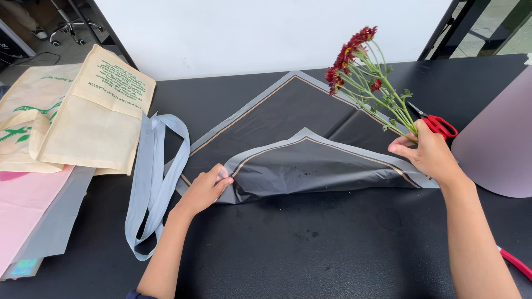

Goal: The person selects several flowers from a bucket, cuts the stems using shears, and places them onto a piece of wrapping paper which is then folded around the bunch.

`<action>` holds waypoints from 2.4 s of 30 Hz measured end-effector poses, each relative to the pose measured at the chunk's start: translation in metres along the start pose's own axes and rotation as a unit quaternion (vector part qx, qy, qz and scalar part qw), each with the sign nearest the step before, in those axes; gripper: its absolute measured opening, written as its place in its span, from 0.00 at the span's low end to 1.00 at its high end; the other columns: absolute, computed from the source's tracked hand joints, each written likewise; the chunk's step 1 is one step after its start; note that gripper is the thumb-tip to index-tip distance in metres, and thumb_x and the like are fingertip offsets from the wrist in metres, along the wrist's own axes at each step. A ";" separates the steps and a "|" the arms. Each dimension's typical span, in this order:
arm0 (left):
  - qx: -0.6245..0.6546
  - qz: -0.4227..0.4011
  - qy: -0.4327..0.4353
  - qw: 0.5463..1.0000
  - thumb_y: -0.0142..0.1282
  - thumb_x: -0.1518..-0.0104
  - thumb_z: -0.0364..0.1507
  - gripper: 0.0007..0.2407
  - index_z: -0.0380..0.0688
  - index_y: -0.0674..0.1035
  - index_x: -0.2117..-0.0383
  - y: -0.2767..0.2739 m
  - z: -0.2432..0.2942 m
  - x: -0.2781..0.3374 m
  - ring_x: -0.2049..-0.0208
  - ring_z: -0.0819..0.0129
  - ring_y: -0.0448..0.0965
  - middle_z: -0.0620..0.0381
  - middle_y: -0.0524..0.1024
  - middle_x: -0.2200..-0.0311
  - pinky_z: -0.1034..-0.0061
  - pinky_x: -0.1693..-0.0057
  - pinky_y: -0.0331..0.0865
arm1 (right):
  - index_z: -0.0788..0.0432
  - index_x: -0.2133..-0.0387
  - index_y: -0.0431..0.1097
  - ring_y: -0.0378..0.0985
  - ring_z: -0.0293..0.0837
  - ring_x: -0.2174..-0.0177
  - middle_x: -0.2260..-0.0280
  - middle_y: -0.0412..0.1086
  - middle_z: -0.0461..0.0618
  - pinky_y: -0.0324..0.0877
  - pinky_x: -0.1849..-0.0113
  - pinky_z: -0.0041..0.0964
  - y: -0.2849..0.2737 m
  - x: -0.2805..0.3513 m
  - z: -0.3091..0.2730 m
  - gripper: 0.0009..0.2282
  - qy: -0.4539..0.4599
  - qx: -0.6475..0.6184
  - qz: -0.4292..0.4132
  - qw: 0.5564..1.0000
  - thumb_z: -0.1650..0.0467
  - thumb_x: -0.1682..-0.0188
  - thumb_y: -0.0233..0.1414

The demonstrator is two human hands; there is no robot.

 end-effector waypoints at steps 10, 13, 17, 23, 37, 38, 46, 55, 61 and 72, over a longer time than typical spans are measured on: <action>0.008 0.003 -0.013 1.000 0.46 0.35 0.37 0.08 0.49 0.72 0.64 0.001 -0.001 -0.015 0.66 0.68 0.71 0.62 0.78 0.64 0.74 0.57 0.62 | 0.63 0.60 0.58 0.56 0.45 0.32 0.35 0.60 0.50 0.61 0.44 0.43 -0.016 0.027 0.001 0.23 0.135 -0.051 -0.028 0.989 0.71 0.62 0.64; 0.035 0.014 -0.041 0.998 0.46 0.35 0.38 0.09 0.48 0.72 0.63 -0.002 0.002 -0.010 0.65 0.68 0.72 0.60 0.82 0.59 0.74 0.53 0.63 | 0.58 0.70 0.45 0.63 0.47 0.35 0.45 0.68 0.58 0.65 0.50 0.43 -0.003 0.022 0.025 0.27 0.140 -0.050 -0.036 0.988 0.73 0.61 0.66; -0.020 0.041 -0.033 0.998 0.47 0.34 0.38 0.06 0.54 0.72 0.63 -0.002 0.002 -0.013 0.74 0.67 0.65 0.61 0.72 0.79 0.73 0.62 0.59 | 0.57 0.74 0.41 0.74 0.36 0.61 0.75 0.75 0.54 0.55 0.33 0.37 0.009 0.013 0.043 0.28 0.026 -0.063 -0.033 0.997 0.76 0.59 0.64; -0.189 0.321 0.155 0.915 0.47 0.49 0.18 0.25 0.37 0.65 0.40 0.042 0.045 -0.011 0.37 0.51 0.65 0.47 0.66 0.38 0.50 0.36 0.60 | 0.57 0.72 0.45 0.74 0.38 0.58 0.66 0.79 0.51 0.60 0.52 0.36 0.021 0.014 0.042 0.24 0.065 0.023 -0.031 0.997 0.71 0.55 0.64; -0.330 0.326 0.366 0.806 0.50 0.41 0.38 0.26 0.54 0.63 0.34 0.161 0.125 -0.040 0.28 0.61 0.50 0.58 0.56 0.30 0.45 0.29 0.44 | 0.54 0.63 0.63 0.79 0.54 0.55 0.59 0.80 0.44 0.71 0.55 0.55 0.041 -0.003 0.061 0.11 0.079 0.160 0.032 0.983 0.65 0.49 0.58; -0.341 0.316 0.368 0.805 0.52 0.42 0.39 0.28 0.54 0.62 0.33 0.160 0.125 -0.042 0.27 0.62 0.49 0.58 0.54 0.29 0.44 0.29 0.43 | 0.54 0.63 0.63 0.80 0.54 0.56 0.59 0.80 0.44 0.72 0.56 0.55 0.043 -0.003 0.063 0.09 0.079 0.159 0.037 0.983 0.65 0.47 0.56; -0.244 0.297 0.342 0.858 0.55 0.55 0.32 0.39 0.47 0.55 0.29 0.100 0.102 -0.038 0.26 0.55 0.42 0.53 0.48 0.27 0.36 0.31 0.31 | 0.55 0.64 0.63 0.81 0.57 0.59 0.61 0.80 0.48 0.72 0.57 0.57 0.036 -0.006 0.065 0.07 0.075 0.159 0.049 0.983 0.66 0.42 0.52; -0.070 0.299 0.003 0.952 0.53 0.42 0.31 0.14 0.56 0.74 0.49 0.030 -0.066 -0.038 0.35 0.66 0.65 0.67 0.72 0.46 0.42 0.28 0.38 | 0.58 0.65 0.63 0.81 0.61 0.60 0.63 0.79 0.55 0.71 0.59 0.60 0.034 -0.003 0.056 0.08 0.057 0.149 0.070 0.985 0.67 0.42 0.52; -0.052 0.234 -0.029 0.970 0.41 0.32 0.41 0.12 0.56 0.78 0.64 0.016 -0.047 -0.024 0.54 0.63 0.81 0.59 0.81 0.67 0.65 0.35 0.64 | 0.57 0.65 0.63 0.81 0.61 0.59 0.64 0.80 0.54 0.71 0.58 0.58 0.031 0.001 0.051 0.07 0.070 0.164 0.065 0.982 0.66 0.42 0.50; -0.127 0.174 -0.094 0.972 0.34 0.31 0.40 0.13 0.56 0.74 0.65 0.005 -0.058 -0.012 0.61 0.56 0.82 0.54 0.82 0.72 0.64 0.45 0.72 | 0.57 0.66 0.63 0.81 0.58 0.57 0.62 0.80 0.52 0.71 0.57 0.57 0.020 -0.001 0.046 0.08 0.066 0.145 0.049 0.986 0.67 0.45 0.53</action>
Point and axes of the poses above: each hand's wrist, its own x-axis away from the middle knuckle, its own y-axis out of the palm, z = x × y, the point moved 3 cm from there along -x, towards the middle knuckle
